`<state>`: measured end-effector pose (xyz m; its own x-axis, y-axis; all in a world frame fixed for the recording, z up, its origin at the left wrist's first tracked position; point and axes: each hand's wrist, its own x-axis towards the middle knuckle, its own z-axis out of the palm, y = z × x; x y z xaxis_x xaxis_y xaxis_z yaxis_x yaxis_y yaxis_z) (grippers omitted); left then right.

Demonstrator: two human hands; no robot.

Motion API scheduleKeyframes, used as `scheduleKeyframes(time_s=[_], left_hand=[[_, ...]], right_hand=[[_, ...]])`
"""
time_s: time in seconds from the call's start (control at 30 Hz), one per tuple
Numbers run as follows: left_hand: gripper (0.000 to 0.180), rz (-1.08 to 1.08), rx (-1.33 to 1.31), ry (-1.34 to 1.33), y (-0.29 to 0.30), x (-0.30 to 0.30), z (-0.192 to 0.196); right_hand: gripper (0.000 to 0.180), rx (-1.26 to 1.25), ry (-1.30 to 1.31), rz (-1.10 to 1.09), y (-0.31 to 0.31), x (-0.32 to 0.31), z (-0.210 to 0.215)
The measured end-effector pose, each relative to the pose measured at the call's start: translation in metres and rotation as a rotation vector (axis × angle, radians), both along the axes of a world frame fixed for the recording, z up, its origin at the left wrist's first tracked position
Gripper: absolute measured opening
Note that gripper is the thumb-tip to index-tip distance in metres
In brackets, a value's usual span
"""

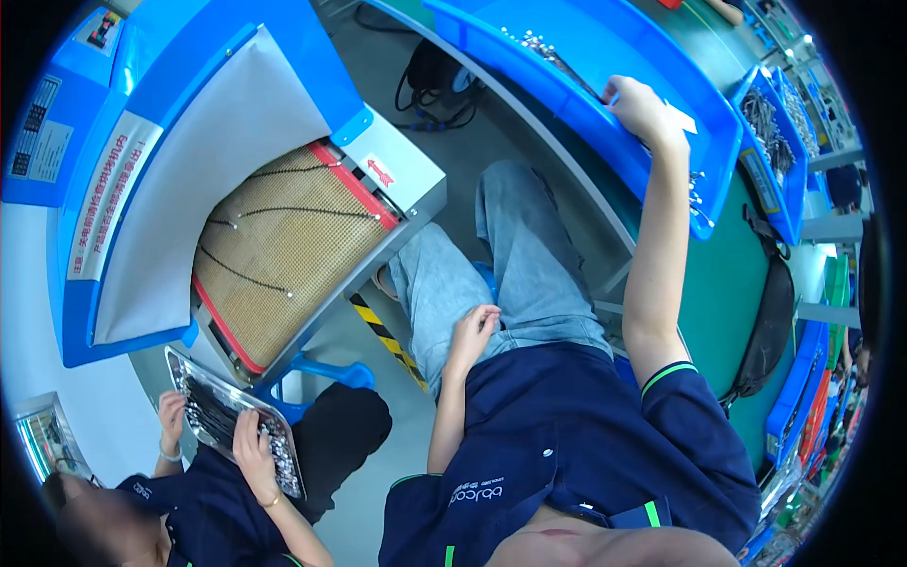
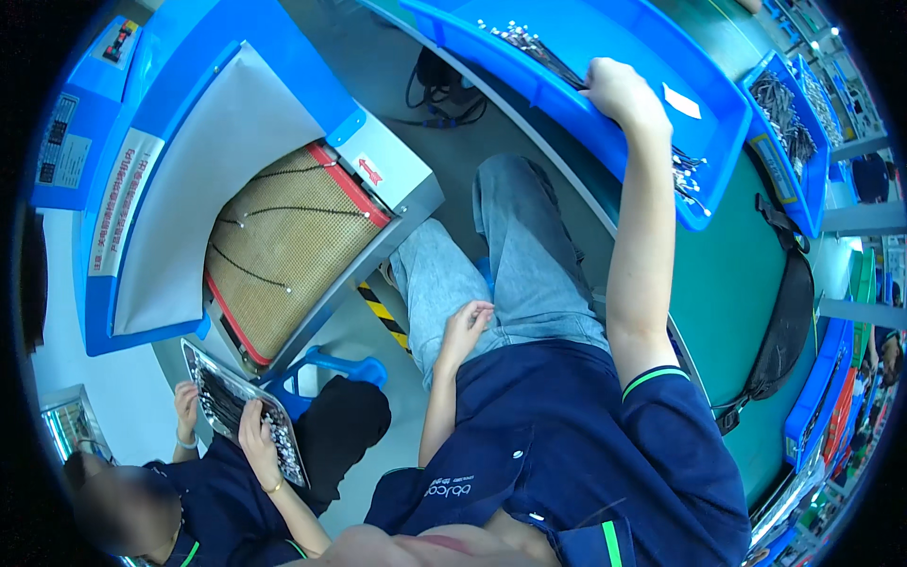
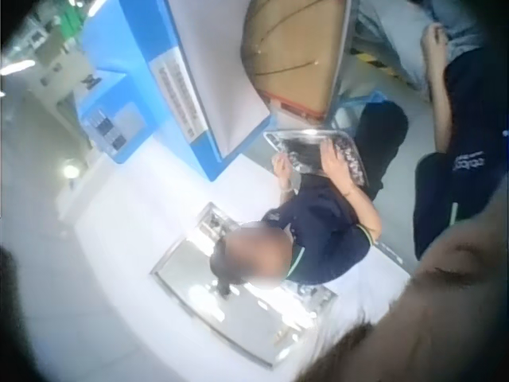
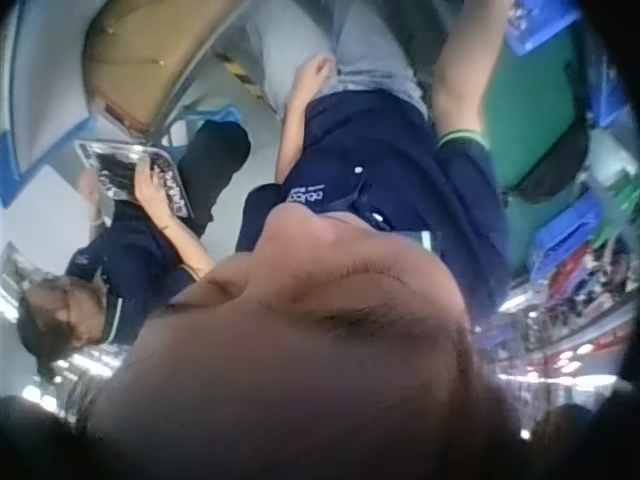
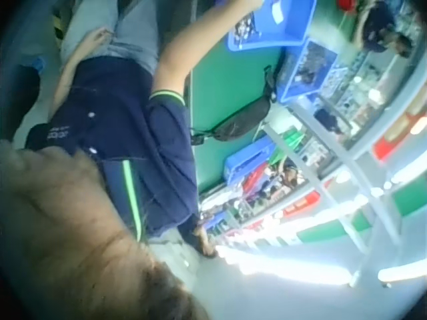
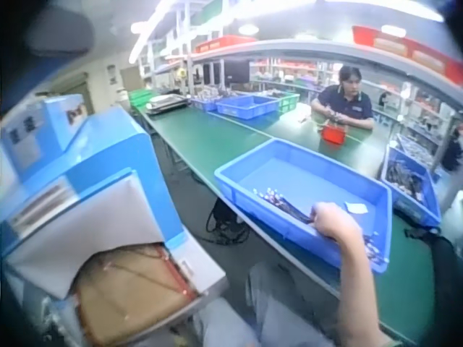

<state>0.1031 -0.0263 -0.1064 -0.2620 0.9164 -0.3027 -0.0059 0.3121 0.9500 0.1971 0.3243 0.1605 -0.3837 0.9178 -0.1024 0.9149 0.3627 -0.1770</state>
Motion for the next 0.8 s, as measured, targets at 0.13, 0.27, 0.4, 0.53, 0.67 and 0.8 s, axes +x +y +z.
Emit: scheduleKeyframes(time_s=[0.13,0.27,0.4,0.53,0.67,0.8], left_hand=[[0.014,-0.006,-0.041,-0.075,0.0,-0.002,0.006],[0.018,0.003,-0.036,-0.165,-0.002,-0.007,0.01],[0.024,0.063,-0.026,-0.192,-0.009,-0.018,0.021],[0.028,0.372,0.141,-0.146,-0.024,-0.057,0.056],[0.036,0.925,0.304,-0.369,-0.046,-0.101,0.092],[0.033,1.251,0.41,-0.058,-0.034,-0.123,0.123]], right_hand=[[0.024,0.131,0.224,-0.007,-0.002,0.009,-0.01],[0.022,0.157,0.331,-0.071,-0.01,0.007,-0.002],[0.023,0.246,0.415,-0.101,-0.012,0.011,0.007],[0.023,0.467,0.566,-0.195,-0.012,0.018,0.012],[0.02,0.741,0.739,0.042,-0.058,0.003,0.034],[0.022,0.501,0.577,0.535,-0.118,-0.025,0.03]])
